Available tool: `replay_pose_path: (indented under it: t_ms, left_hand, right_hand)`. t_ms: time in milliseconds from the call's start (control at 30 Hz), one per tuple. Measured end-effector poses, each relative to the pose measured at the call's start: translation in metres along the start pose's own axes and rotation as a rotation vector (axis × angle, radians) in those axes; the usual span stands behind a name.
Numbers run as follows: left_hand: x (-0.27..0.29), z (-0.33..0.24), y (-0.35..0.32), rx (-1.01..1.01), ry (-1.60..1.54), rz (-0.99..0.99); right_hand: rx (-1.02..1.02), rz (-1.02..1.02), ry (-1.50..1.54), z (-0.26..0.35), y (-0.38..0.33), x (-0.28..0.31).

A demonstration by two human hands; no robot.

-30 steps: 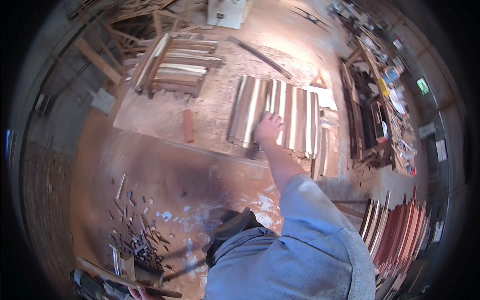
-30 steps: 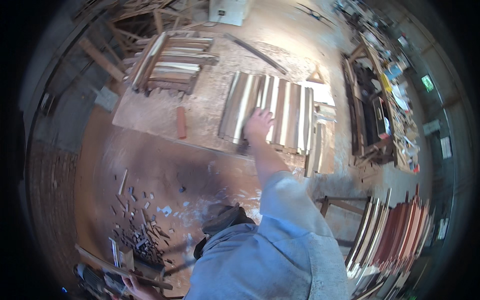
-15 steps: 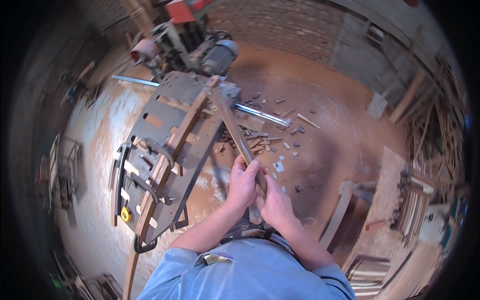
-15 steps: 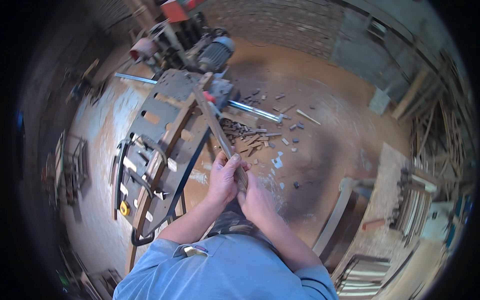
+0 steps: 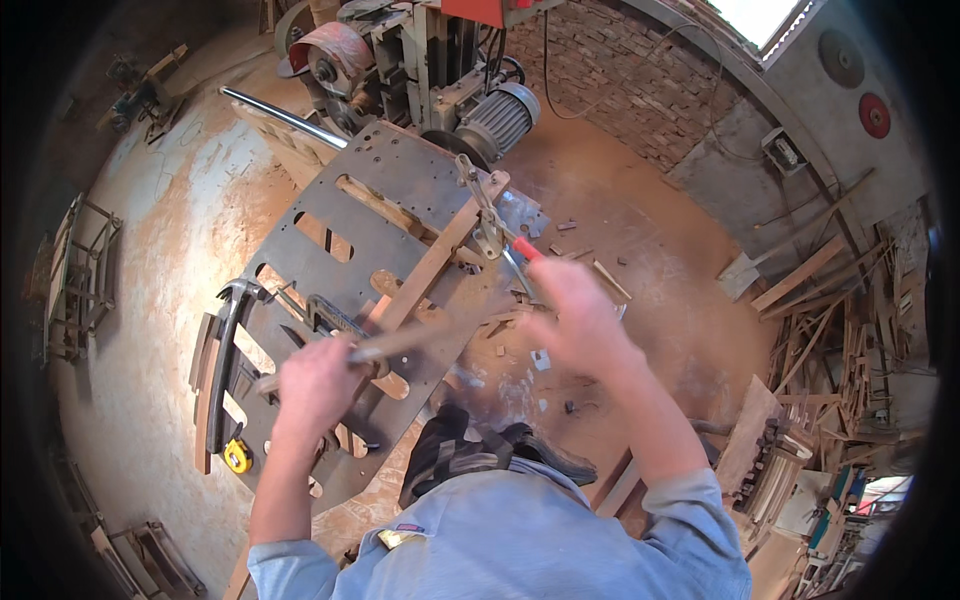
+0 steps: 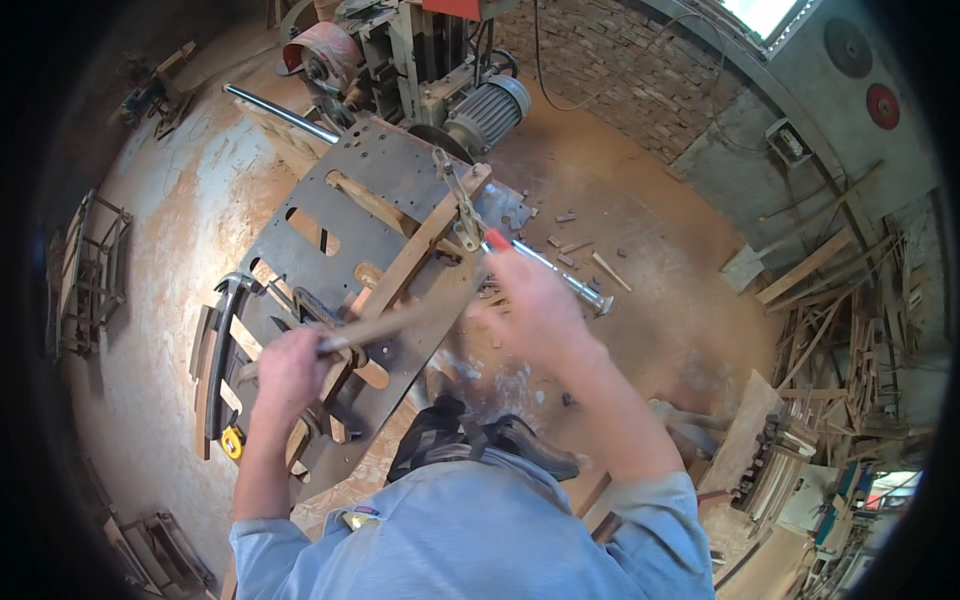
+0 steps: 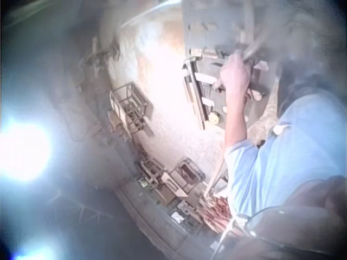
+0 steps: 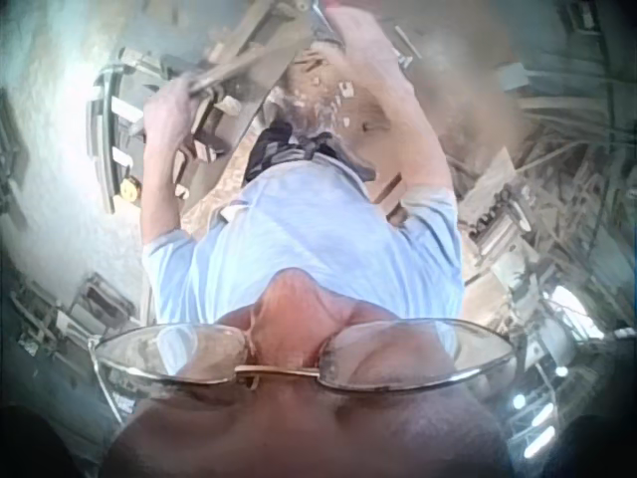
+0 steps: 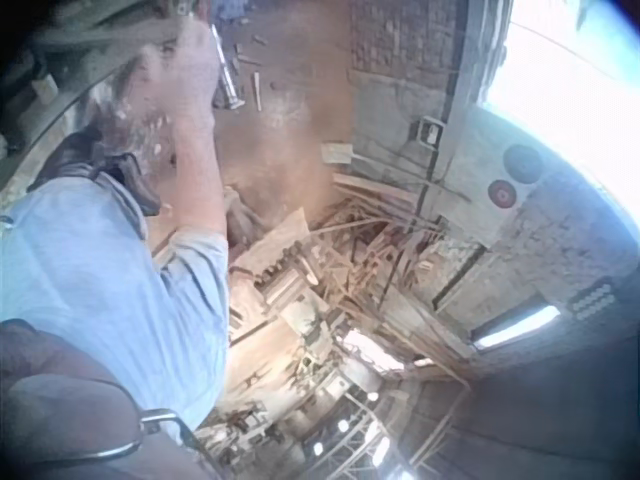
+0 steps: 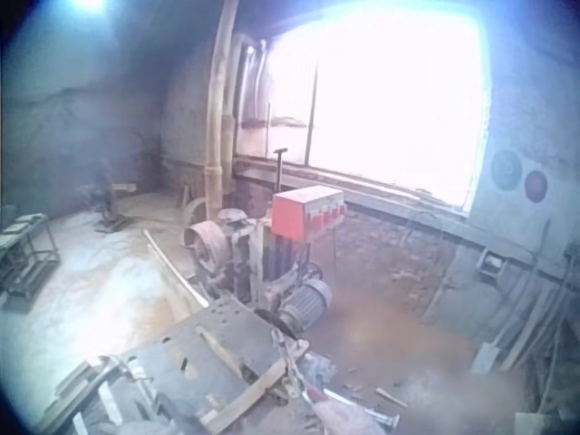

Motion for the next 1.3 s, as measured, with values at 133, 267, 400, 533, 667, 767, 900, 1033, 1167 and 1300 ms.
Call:
replay_pose_path:
  t_ms: [133, 267, 400, 533, 667, 767, 900, 1033, 1167, 1300]
  left_hand:
    - [0.000, 0.050, 0.022, 0.327, 0.092, 0.005]
    - [-0.007, 0.063, 0.047, 0.375, 0.110, -0.035]
    - [-0.024, 0.053, 0.074, 0.432, 0.141, 0.034]
    - [-0.046, 0.033, 0.104, 0.448, 0.198, 0.096]
    - [-0.063, 0.014, 0.139, 0.443, 0.189, 0.163]
    - [-0.090, 0.012, 0.159, 0.447, 0.174, 0.231]
    - [-0.122, -0.003, 0.183, 0.418, 0.088, 0.202]
    - [-0.167, -0.015, 0.213, 0.429, -0.139, 0.064]
    - [-0.188, -0.022, 0.224, 0.501, -0.217, -0.028]
    - [-0.183, -0.012, 0.220, 0.503, -0.303, -0.066]
  right_hand:
    - [-0.401, 0.197, -0.087, -0.097, 0.050, -0.028]
    - [-0.804, 0.606, 0.366, -0.135, 0.073, -0.082]
    - [-0.789, 0.609, 0.454, -0.155, 0.069, -0.105]
    - [-0.669, 0.661, 0.314, -0.138, 0.083, -0.100]
    - [-0.698, 0.640, 0.332, -0.133, 0.081, -0.086]
    - [-0.692, 0.688, 0.316, -0.137, 0.077, -0.082]
    - [-0.759, 0.720, 0.360, -0.137, 0.069, -0.079]
    - [-0.698, 0.641, 0.487, -0.156, 0.052, -0.095]
    - [-0.669, 0.605, 0.374, -0.151, 0.048, -0.085]
    - [-0.612, 0.598, 0.241, -0.132, 0.059, -0.075]
Point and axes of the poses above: each hand's wrist, its own y-axis towards the middle knuckle, its own x-axis out of the back of the hand, z = x × y, the point moved 6 cm from there along y, towards the middle knuckle, and after that the axes turned 4 degrees about z, right-handed, at the moved point
